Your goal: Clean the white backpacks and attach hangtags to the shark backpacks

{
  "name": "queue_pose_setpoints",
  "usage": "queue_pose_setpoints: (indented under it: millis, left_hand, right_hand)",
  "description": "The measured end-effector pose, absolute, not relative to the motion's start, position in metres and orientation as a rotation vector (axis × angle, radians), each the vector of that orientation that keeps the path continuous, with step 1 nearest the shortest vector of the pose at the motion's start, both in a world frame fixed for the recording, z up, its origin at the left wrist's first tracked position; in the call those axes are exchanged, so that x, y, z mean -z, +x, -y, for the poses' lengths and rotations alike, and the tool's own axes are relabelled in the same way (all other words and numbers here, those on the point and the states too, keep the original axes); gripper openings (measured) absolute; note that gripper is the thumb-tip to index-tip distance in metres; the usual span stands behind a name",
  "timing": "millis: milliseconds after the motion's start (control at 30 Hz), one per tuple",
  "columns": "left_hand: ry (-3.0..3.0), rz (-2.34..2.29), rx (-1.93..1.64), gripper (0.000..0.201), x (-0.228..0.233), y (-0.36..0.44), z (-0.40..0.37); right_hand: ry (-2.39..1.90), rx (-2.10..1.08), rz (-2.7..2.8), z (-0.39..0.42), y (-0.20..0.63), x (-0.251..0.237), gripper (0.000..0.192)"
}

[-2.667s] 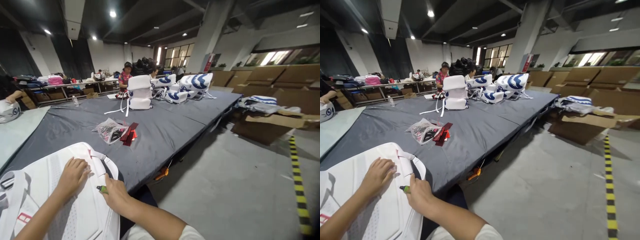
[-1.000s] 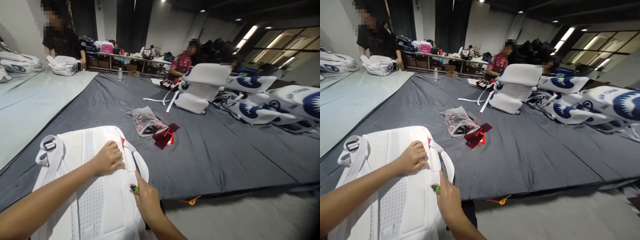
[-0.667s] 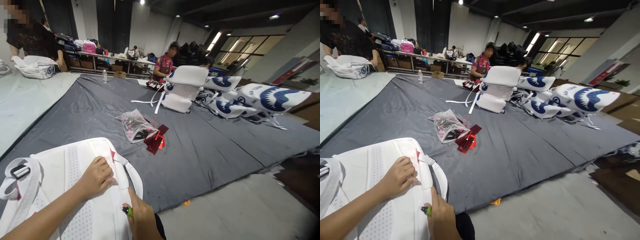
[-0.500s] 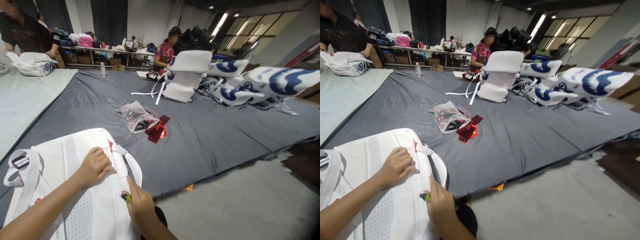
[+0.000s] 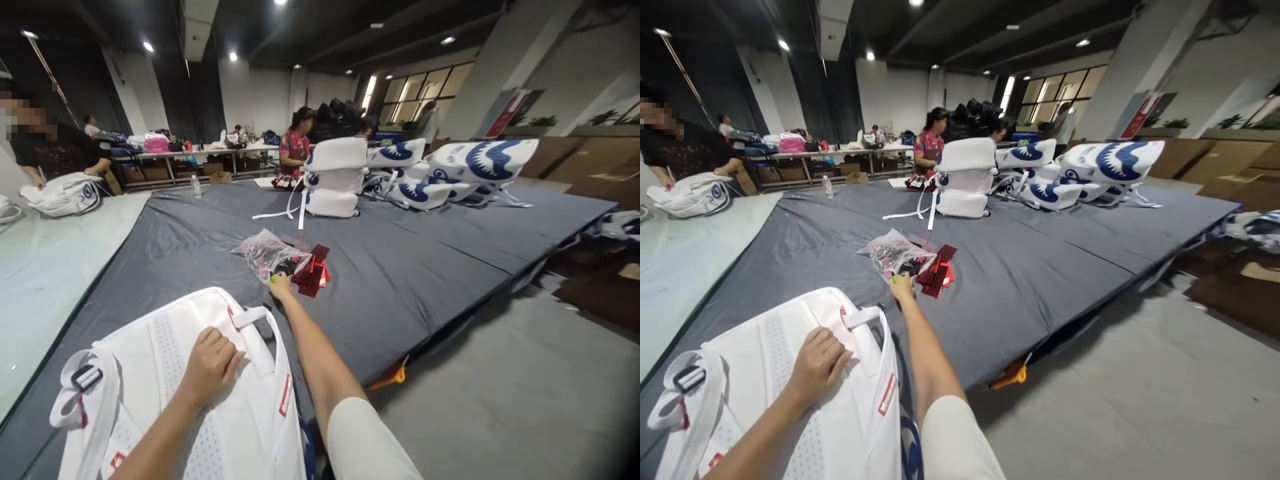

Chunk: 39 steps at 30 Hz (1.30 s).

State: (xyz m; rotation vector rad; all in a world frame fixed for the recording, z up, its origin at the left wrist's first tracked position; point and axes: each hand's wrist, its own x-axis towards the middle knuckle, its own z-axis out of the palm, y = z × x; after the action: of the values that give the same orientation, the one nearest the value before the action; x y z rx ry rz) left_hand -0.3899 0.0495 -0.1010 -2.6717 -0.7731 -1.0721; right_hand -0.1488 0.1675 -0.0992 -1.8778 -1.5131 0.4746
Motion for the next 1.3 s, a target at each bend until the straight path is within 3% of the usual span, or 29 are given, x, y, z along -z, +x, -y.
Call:
queue_pose_setpoints:
  millis: [167, 333, 400, 533, 633, 733, 1000, 1200, 1300]
  left_hand:
    - [-2.7, 0.758, 1.156, 0.025, 0.107, -0.387, -0.052]
    - [-2.748, 0.786, 1.177, 0.023, 0.108, -0.387, -0.054]
    - [-2.772, 0.793, 1.19, 0.021, 0.107, -0.387, -0.053]
    - [-2.795, 0.786, 1.223, 0.017, 0.109, -0.384, -0.054]
    - [-2.822, 0.816, 1.233, 0.017, 0.114, -0.381, -0.056]
    - [-2.85, 0.847, 1.224, 0.017, 0.118, -0.379, -0.059]
    - [-2.804, 0.836, 1.186, 0.024, 0.119, -0.382, -0.06]
    - [-2.586, 0.794, 1.107, 0.028, 0.118, -0.382, -0.062]
    - [-2.502, 0.798, 1.045, 0.03, 0.119, -0.382, -0.059]
  right_hand:
    - [-1.777, -0.744, 1.677, -0.193, -0.214, 0.113, 0.019]
    - [-1.588, -0.945, 1.831, -0.181, -0.234, 0.13, 0.049]
    - [-1.614, -0.941, 1.828, -0.182, -0.212, 0.131, 0.048]
    - [-1.888, -0.676, 1.693, -0.208, -0.124, 0.123, 0.027]
    - [-2.159, -0.373, 1.536, -0.229, -0.055, 0.124, 0.045]
    - [-2.316, -0.28, 1.55, -0.229, -0.026, 0.142, 0.048]
    - [-2.228, -0.185, 1.937, -0.156, -0.057, 0.177, 0.046]
    - [-2.117, 0.058, 1.816, -0.098, -0.081, 0.12, 0.055]
    - [-1.646, 0.183, 1.897, -0.022, -0.141, 0.091, 0.044]
